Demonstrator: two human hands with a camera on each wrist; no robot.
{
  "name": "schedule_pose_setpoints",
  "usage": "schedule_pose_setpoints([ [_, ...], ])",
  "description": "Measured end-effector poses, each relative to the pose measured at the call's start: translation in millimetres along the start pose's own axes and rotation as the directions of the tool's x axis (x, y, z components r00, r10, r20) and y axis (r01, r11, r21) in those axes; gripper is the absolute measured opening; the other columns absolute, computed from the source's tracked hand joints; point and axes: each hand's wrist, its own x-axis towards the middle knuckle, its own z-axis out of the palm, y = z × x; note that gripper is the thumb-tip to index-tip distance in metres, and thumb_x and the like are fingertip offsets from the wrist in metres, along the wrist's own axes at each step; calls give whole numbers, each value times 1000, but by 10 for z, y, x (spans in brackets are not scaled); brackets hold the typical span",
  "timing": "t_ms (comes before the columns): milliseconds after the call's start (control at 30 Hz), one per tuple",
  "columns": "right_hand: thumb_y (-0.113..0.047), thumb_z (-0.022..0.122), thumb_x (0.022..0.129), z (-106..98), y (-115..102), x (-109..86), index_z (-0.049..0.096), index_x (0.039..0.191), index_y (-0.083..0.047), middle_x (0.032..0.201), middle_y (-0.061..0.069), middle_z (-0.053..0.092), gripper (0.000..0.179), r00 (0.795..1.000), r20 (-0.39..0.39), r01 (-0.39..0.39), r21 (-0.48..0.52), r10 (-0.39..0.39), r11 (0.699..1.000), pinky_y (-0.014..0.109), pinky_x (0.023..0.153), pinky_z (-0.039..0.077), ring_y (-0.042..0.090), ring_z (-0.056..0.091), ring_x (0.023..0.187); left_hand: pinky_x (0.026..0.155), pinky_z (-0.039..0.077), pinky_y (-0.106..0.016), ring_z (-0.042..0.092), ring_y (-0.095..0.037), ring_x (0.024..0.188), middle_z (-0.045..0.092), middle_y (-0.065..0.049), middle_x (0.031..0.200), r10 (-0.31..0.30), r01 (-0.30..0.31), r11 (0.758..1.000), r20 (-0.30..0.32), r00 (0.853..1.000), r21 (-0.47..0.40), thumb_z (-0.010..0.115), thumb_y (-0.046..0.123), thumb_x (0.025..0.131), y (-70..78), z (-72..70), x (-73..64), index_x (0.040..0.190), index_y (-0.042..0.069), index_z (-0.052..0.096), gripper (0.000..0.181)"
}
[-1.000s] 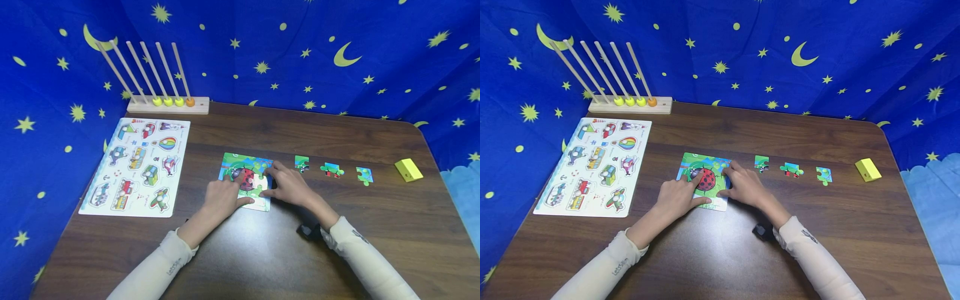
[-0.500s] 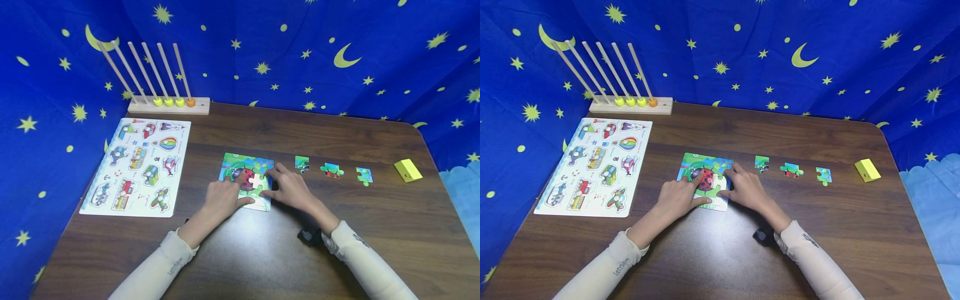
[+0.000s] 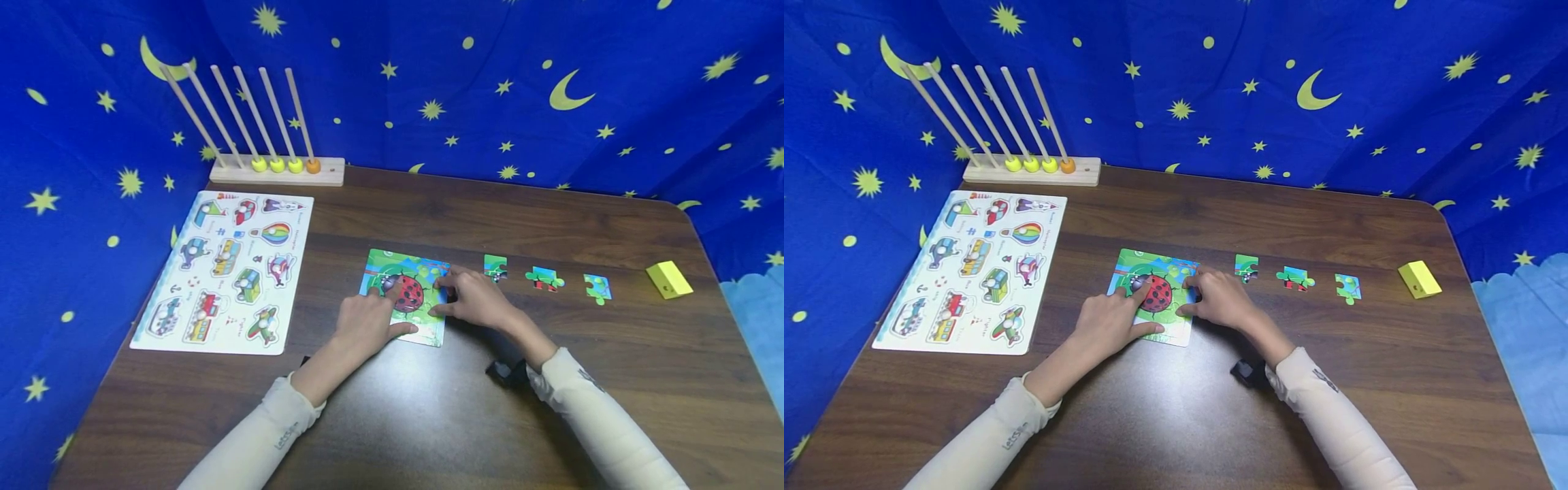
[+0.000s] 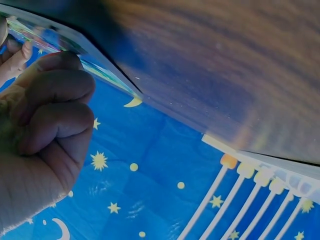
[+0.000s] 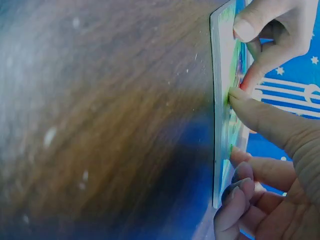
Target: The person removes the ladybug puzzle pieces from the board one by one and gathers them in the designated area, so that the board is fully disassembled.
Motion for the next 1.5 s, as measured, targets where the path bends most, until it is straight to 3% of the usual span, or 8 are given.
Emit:
schedule_pose_setpoints([
  [133, -35, 84, 79, -11, -10, -21, 74, 113, -6, 91, 6, 60, 46, 999, -16, 47, -53, -47, 997, 25, 54, 35, 13, 46, 67, 46, 38, -30, 52, -18, 52, 72, -15, 106, 0, 0, 1000, 9, 1000, -1, 61, 75, 80, 4, -6, 2, 150, 22, 47, 89],
  [433, -37, 82, 81, -2, -15, -79, 76, 108, -6, 86, 3, 59, 41, 985, -83, 133, -166, -148, 977, 21, 49, 29, 8, 42, 60, 46, 39, -30, 49, -17, 50, 72, -17, 108, 11, -11, 1000, 8, 1000, -8, 60, 75, 80, 3, -16, 1, 150, 20, 45, 90],
  [733, -39, 83, 75, -14, 41, 19, 76, 107, -6, 89, 4, 60, 47, 992, -21, 118, -130, -122, 984, 22, 50, 30, 10, 44, 63, 44, 38, -29, 47, -15, 48, 72, -17, 108, 15, -15, 1000, 1, 1000, -4, 60, 74, 81, 6, -7, -9, 150, 20, 46, 88],
  [967, -41, 83, 73, -9, 51, 33, 76, 108, -7, 103, 10, 66, 49, 991, -32, 125, -128, -130, 984, 22, 49, 29, 9, 44, 60, 44, 38, -29, 47, -17, 48, 71, -17, 109, 13, -13, 1000, -5, 1000, -1, 59, 74, 81, 5, -1, -13, 150, 20, 45, 89],
  [1500, -41, 82, 71, -26, 82, -17, 76, 104, -7, 90, 3, 59, 48, 986, -94, 122, -136, -136, 983, 23, 51, 30, 9, 43, 61, 45, 39, -31, 49, -19, 49, 72, -17, 106, 12, -12, 1000, -3, 1000, -6, 60, 74, 81, 9, -8, -6, 148, 19, 49, 87],
])
